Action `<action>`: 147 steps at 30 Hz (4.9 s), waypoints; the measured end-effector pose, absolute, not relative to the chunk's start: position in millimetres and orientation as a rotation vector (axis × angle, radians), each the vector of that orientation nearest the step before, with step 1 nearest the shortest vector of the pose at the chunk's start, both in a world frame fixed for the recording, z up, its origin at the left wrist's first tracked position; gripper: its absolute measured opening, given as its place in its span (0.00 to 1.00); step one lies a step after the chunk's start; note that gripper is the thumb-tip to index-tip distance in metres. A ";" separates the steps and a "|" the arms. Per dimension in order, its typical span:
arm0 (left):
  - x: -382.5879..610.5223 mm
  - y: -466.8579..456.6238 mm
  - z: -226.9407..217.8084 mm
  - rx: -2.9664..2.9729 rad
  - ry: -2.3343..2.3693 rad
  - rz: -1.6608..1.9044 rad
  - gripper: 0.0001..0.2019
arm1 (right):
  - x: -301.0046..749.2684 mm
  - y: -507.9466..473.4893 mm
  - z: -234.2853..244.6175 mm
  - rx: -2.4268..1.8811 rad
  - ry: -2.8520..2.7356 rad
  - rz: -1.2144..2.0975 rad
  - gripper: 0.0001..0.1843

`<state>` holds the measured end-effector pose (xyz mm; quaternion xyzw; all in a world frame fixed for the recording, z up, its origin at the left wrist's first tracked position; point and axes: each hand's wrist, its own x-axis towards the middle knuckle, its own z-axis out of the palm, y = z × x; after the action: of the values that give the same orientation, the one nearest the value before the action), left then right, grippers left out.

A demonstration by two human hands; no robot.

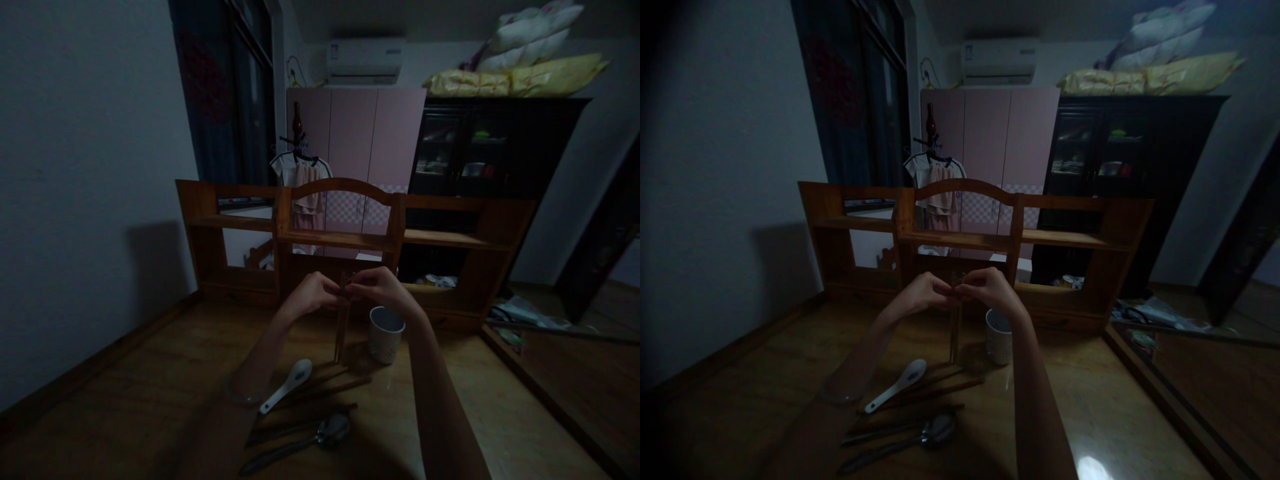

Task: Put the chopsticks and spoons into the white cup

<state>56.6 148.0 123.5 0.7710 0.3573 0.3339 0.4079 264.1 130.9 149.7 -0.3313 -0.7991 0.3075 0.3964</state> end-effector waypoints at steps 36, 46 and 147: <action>8.8 130.3 159.5 2.029 1.151 1.139 0.17 | 245.4 138.7 124.8 -1.152 -2.415 0.755 0.16; 38.3 145.1 136.1 1.845 0.827 0.924 0.19 | 239.0 125.2 150.1 -0.775 -1.973 0.523 0.20; 78.8 151.9 103.8 1.915 0.811 0.845 0.21 | 277.2 130.9 146.4 -0.893 -2.084 0.635 0.14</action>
<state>78.8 151.9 103.8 0.7688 0.3255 0.3392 0.4335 277.2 130.9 146.4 -0.3503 -0.8175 0.2492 0.3832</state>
